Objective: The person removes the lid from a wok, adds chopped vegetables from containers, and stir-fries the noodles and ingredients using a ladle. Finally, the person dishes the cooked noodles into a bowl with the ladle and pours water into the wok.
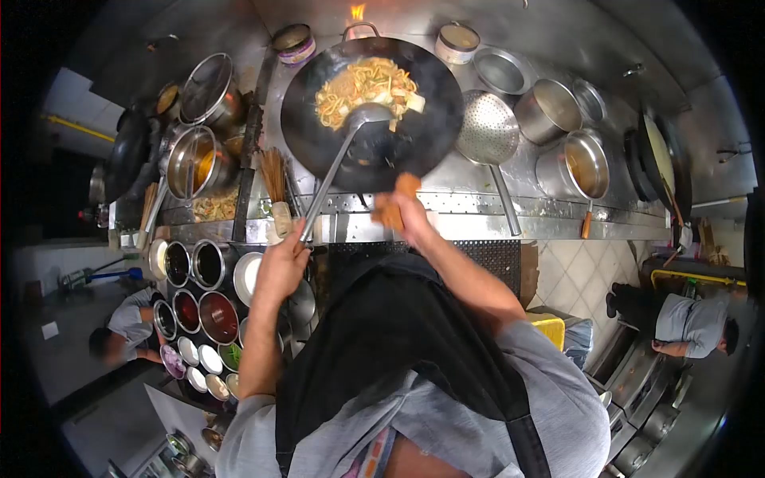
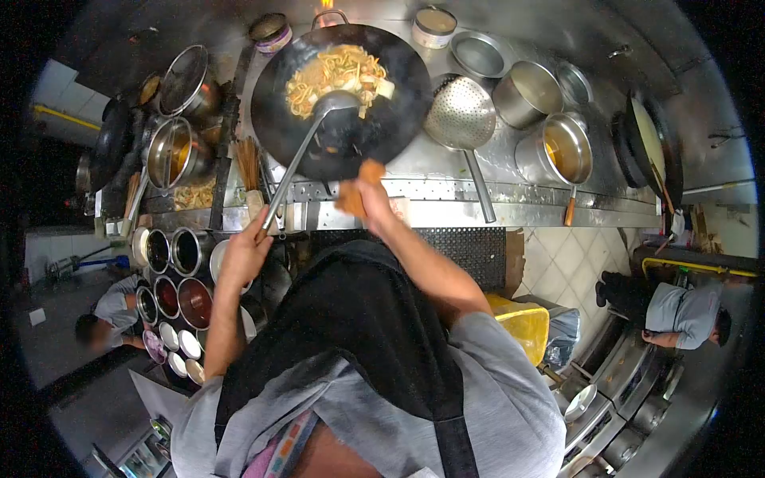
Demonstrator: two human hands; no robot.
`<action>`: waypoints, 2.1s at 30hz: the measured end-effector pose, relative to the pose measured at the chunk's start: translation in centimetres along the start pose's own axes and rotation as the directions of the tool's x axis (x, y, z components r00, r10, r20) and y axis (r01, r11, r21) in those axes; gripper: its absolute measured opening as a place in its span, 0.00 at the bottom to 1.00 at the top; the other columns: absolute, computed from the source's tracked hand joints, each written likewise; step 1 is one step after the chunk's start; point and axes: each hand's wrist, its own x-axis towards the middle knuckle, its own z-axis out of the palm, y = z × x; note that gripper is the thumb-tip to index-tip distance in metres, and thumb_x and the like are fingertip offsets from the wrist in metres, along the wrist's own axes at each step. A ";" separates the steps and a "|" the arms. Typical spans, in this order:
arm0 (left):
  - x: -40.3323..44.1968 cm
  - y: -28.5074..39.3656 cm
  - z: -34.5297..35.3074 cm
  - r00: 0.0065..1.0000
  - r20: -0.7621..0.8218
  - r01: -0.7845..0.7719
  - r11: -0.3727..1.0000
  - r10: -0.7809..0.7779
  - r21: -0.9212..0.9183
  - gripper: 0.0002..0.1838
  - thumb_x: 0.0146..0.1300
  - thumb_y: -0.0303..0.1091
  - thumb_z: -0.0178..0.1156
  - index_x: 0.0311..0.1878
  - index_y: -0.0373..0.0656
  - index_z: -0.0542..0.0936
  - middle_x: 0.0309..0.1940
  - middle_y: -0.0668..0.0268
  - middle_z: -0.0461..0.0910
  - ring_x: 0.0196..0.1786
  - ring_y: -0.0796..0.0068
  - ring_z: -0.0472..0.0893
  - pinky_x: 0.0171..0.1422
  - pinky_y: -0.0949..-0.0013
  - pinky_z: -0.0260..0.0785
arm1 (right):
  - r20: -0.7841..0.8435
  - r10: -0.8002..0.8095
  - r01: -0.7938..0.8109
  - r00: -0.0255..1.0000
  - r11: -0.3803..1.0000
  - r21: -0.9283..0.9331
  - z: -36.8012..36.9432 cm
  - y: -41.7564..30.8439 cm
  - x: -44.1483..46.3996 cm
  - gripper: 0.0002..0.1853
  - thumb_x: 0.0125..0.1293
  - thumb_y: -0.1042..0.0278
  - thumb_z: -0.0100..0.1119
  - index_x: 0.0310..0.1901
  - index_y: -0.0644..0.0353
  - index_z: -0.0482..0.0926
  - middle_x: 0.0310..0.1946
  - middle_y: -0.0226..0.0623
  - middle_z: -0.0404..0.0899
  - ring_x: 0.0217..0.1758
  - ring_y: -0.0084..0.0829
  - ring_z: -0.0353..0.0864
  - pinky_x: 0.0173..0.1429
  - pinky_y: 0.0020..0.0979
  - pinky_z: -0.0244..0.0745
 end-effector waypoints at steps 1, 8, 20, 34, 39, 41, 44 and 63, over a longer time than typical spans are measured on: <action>0.1 -0.1 0.8 0.998 -0.052 -0.036 0.999 0.035 -0.010 0.36 0.63 0.29 0.66 0.75 0.56 0.69 0.29 0.48 0.78 0.32 0.52 0.82 0.43 0.60 0.74 | -0.001 -0.024 0.024 1.000 1.000 0.015 -0.8 1.2 -2.2 0.15 0.69 0.69 0.50 0.51 0.72 0.73 0.42 0.49 0.82 0.43 0.45 0.86 0.46 0.45 0.86; -0.6 3.6 -4.8 0.982 0.145 0.131 0.991 -0.124 -0.038 0.36 0.63 0.29 0.65 0.75 0.54 0.68 0.40 0.43 0.83 0.45 0.44 0.84 0.51 0.55 0.75 | -0.016 0.108 -0.103 0.994 0.974 0.203 2.1 -3.6 6.0 0.11 0.66 0.74 0.50 0.48 0.66 0.70 0.38 0.51 0.80 0.36 0.47 0.85 0.37 0.49 0.86; 9.8 0.5 1.5 0.974 -0.022 0.179 0.827 -0.225 -0.533 0.33 0.69 0.28 0.58 0.77 0.43 0.64 0.22 0.68 0.74 0.16 0.78 0.70 0.21 0.69 0.65 | -0.122 0.286 -0.291 0.950 0.956 -0.025 3.9 -6.7 9.9 0.14 0.67 0.53 0.58 0.48 0.49 0.78 0.41 0.32 0.84 0.41 0.34 0.83 0.34 0.39 0.74; 2.3 -1.1 -6.3 0.985 0.171 0.019 0.996 -0.034 0.090 0.33 0.64 0.31 0.62 0.74 0.54 0.70 0.29 0.49 0.77 0.30 0.53 0.79 0.44 0.59 0.74 | -0.045 0.147 -0.147 0.988 0.989 0.018 1.9 -5.4 8.3 0.21 0.66 0.62 0.48 0.48 0.75 0.76 0.41 0.51 0.83 0.41 0.48 0.86 0.40 0.44 0.85; 4.2 -3.1 0.1 0.998 -0.045 -0.033 0.999 0.032 -0.028 0.35 0.64 0.31 0.64 0.75 0.57 0.68 0.36 0.46 0.81 0.39 0.43 0.81 0.49 0.58 0.74 | -0.004 0.054 -0.054 0.999 0.997 0.051 0.2 -0.6 1.4 0.21 0.63 0.67 0.51 0.56 0.69 0.73 0.47 0.51 0.81 0.45 0.45 0.85 0.48 0.47 0.85; 2.6 -1.7 -1.1 0.999 -0.047 -0.006 0.993 0.000 -0.115 0.35 0.64 0.31 0.64 0.75 0.57 0.68 0.36 0.47 0.81 0.38 0.43 0.79 0.49 0.59 0.74 | -0.005 0.105 -0.105 0.994 0.994 -0.018 -2.4 0.8 -1.5 0.15 0.66 0.71 0.49 0.53 0.68 0.70 0.48 0.51 0.80 0.52 0.45 0.84 0.51 0.50 0.86; -1.0 0.3 -6.9 0.973 0.140 0.207 0.957 -0.181 -0.202 0.34 0.64 0.26 0.63 0.74 0.53 0.70 0.22 0.61 0.66 0.26 0.72 0.70 0.36 0.66 0.68 | -0.041 0.048 -0.044 0.998 0.994 0.099 1.2 -2.4 -3.0 0.15 0.64 0.73 0.49 0.51 0.70 0.71 0.47 0.52 0.80 0.48 0.45 0.85 0.50 0.48 0.85; -2.1 2.8 -6.8 0.972 0.173 0.167 0.985 -0.157 -0.048 0.34 0.62 0.29 0.67 0.73 0.53 0.71 0.35 0.47 0.81 0.36 0.48 0.81 0.47 0.61 0.74 | 0.181 0.121 -0.146 0.976 0.981 0.130 0.7 -4.6 5.8 0.15 0.66 0.69 0.51 0.49 0.71 0.73 0.35 0.50 0.81 0.34 0.43 0.83 0.36 0.44 0.83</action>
